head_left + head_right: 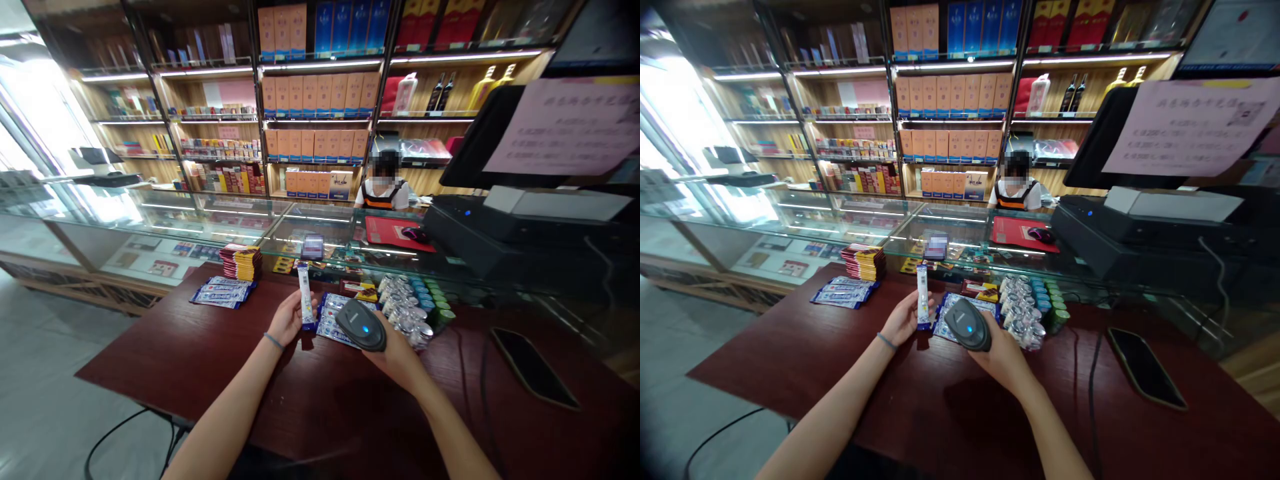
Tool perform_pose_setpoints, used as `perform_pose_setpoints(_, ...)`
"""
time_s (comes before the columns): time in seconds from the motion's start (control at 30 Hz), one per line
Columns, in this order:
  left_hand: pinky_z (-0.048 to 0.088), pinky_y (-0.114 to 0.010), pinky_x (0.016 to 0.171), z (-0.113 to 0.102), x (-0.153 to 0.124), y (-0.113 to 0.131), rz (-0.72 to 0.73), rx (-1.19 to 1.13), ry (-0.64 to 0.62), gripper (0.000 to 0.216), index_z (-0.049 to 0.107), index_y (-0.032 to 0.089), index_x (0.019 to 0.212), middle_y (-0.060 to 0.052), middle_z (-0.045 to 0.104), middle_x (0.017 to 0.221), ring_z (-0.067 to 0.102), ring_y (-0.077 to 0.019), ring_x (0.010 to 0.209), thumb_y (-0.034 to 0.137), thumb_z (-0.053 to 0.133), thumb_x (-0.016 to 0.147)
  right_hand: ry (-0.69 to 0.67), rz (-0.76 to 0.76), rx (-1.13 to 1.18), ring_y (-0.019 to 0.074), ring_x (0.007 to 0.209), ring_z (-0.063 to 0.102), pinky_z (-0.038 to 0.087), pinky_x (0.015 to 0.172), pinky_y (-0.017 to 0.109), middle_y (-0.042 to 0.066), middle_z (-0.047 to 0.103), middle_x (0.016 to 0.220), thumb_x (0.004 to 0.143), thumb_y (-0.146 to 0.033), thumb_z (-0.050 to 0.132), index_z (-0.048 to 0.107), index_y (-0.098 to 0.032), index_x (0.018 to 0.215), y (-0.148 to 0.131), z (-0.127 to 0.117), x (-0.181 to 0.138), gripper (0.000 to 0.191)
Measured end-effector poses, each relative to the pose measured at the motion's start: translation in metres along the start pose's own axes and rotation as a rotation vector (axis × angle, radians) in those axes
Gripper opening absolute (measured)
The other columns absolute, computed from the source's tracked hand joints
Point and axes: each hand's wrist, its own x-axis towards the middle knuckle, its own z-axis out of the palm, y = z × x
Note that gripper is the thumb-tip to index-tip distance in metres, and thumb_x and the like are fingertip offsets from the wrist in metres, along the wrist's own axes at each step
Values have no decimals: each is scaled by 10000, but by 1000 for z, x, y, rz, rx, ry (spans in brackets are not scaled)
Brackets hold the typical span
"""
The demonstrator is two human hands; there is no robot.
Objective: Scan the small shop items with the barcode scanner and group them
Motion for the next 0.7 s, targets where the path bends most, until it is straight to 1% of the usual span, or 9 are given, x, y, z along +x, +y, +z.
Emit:
perform_pose_setpoints(0.13, 652, -353, 780, 2, -1, 4, 45, 31, 19, 275, 660, 133, 1123, -136, 702, 1207, 745, -214, 925, 289, 705, 902, 6, 1, 28, 279, 984, 730, 555, 828, 352, 44, 777, 970, 764, -314, 675, 574, -261, 1281, 7, 1, 2, 530)
perform_pose_setpoints(0.27, 647, -340, 765, 7, -3, 17, 125, 68, 49, 313, 624, 156, 1104, -120, 702, 1177, 750, -218, 927, 297, 757, 858, 5, -15, 43, 274, 966, 736, 570, 803, 340, 55, 779, 997, 763, -321, 684, 586, -246, 1284, 16, 0, 4, 535)
perform_pose_setpoints(0.33, 639, -340, 768, 9, -4, 27, 193, 92, 68, 357, 594, 173, 1103, -106, 701, 1137, 749, -228, 949, 305, 782, 830, -2, -20, 45, 272, 951, 744, 579, 786, 336, 66, 781, 1025, 763, -330, 688, 579, -237, 1314, 20, -1, 5, 569)
perform_pose_setpoints(0.43, 627, -355, 763, 7, -7, 46, 345, 162, 116, 470, 548, 209, 1142, -75, 686, 1108, 743, -236, 960, 337, 817, 779, -9, -35, 29, 267, 986, 743, 582, 815, 333, 83, 774, 1095, 763, -329, 697, 560, -223, 1336, 27, -2, 7, 598)
perform_pose_setpoints(0.5, 618, -352, 750, -1, -9, 61, 464, 250, 171, 523, 534, 222, 1167, -67, 680, 1109, 738, -225, 935, 367, 823, 755, -6, -44, 13, 264, 1005, 740, 580, 828, 330, 91, 771, 1114, 774, -332, 697, 560, -216, 1328, 32, -2, 8, 582)
perform_pose_setpoints(0.6, 602, -340, 769, -25, -13, 88, 651, 464, 262, 532, 553, 205, 1170, -70, 689, 1062, 722, -204, 906, 396, 804, 742, 16, -61, -11, 267, 996, 745, 584, 809, 326, 91, 774, 1108, 764, -332, 700, 565, -217, 1334, 39, -1, 8, 597)
perform_pose_setpoints(0.63, 599, -347, 786, -36, -15, 98, 701, 546, 296, 520, 568, 199, 1161, -71, 690, 1050, 714, -206, 918, 399, 795, 738, 23, -65, -22, 270, 985, 748, 587, 797, 324, 88, 777, 1096, 751, -328, 706, 572, -220, 1329, 40, 0, 8, 603)
perform_pose_setpoints(0.7, 589, -369, 853, -58, -21, 118, 783, 728, 335, 468, 600, 195, 1146, -90, 688, 1099, 692, -226, 1025, 401, 765, 759, 44, -61, -48, 273, 957, 754, 587, 773, 319, 79, 784, 1055, 734, -321, 711, 585, -227, 1317, 41, 3, 7, 604)
